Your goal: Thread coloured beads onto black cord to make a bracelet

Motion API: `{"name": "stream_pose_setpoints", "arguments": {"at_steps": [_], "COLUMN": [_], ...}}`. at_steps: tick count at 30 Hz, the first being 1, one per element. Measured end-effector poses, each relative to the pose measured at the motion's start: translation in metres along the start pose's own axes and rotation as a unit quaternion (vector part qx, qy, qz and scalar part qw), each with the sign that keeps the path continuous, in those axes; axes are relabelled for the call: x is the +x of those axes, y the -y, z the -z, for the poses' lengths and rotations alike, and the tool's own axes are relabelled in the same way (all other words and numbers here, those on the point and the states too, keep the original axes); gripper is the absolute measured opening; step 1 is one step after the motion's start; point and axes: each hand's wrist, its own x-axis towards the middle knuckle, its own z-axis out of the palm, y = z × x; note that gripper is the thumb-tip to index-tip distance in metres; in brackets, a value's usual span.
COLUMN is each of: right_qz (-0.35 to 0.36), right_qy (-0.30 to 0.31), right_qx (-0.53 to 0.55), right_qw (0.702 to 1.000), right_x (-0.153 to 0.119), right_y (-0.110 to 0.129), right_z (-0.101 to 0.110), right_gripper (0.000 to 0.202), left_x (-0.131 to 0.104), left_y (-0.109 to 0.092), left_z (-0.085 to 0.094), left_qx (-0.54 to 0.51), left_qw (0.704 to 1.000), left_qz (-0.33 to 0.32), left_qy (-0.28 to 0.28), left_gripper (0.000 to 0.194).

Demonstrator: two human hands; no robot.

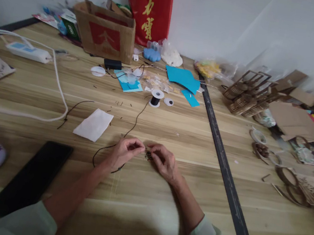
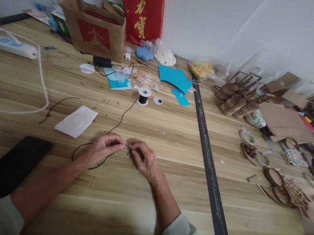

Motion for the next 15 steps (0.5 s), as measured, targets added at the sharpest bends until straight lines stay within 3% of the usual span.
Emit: {"name": "stream_pose_setpoints", "arguments": {"at_steps": [7, 15], "right_qz": [0.048, 0.084], "right_qy": [0.072, 0.095], "right_qx": [-0.036, -0.089], "right_qw": [0.996, 0.988], "right_x": [0.0002, 0.0041], "right_y": [-0.0011, 0.0013], "right_z": [-0.0030, -0.0025], "right_gripper": [0.015, 0.015], "left_x": [-0.0005, 0.0011], "left_y": [-0.0025, -0.0014], "left_z": [0.0036, 0.0021], "left_qx": [-0.022, -0.047], "left_qw": [0.999, 0.997], "left_qz": [0.017, 0.029], "left_qy": [-0.047, -0.056], "left_gripper": [0.014, 0.016]}}
